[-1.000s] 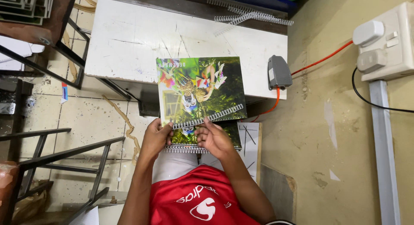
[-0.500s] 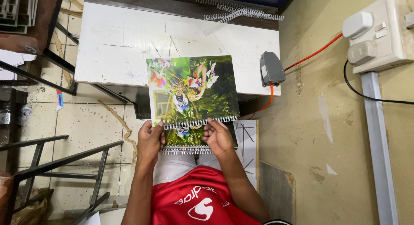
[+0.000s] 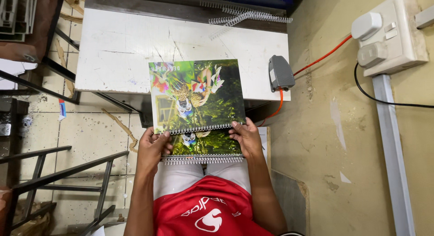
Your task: The person handles a white plastic spiral binding coil and a printed calendar sheet, inserting the coil into the punched holes to bind the pages. They repeatedly flip through the assembled calendar to check the binding and then place it on a stack.
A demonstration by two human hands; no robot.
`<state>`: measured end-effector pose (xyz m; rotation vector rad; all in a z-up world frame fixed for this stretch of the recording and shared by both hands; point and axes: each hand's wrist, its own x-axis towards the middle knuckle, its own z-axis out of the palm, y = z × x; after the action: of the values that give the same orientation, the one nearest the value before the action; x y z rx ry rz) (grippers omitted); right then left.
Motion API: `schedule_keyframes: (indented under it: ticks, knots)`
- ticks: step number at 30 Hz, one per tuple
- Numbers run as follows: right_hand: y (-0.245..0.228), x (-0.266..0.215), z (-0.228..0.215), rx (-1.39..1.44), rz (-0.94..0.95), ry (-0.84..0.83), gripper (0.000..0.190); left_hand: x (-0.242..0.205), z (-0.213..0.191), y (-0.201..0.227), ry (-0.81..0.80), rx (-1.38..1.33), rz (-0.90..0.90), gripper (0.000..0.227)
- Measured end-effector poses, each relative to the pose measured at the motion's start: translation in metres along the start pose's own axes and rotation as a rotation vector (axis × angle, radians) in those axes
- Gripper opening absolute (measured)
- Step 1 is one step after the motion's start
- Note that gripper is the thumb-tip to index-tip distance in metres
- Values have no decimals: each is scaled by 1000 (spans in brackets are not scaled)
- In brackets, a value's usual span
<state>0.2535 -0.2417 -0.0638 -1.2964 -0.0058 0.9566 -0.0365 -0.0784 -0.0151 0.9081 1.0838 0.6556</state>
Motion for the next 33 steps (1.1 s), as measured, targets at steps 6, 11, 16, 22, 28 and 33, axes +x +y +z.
schedule_keyframes:
  ticks: [6,11,16,22,28,33]
  knots:
    - [1,-2,1,-103,5,23,30,1,-1,1,70,75,-8,22]
    - [-7,-12,8,-30,-94,-28,34,-1,14,4,53,-35,11,28]
    - [-13,-19,10,-93,-179,-3,54,11,8,-14,88,-82,17,22]
    - [-33,-33,4,-39,-160,-33,47,-9,15,26,62,-153,24,20]
    - [-36,-53,-12,-58,-100,-117,39,-29,28,38,59,-261,68,34]
    - [25,-105,-59,-39,324,-403,25,-28,-4,-17,143,-508,-8,36]
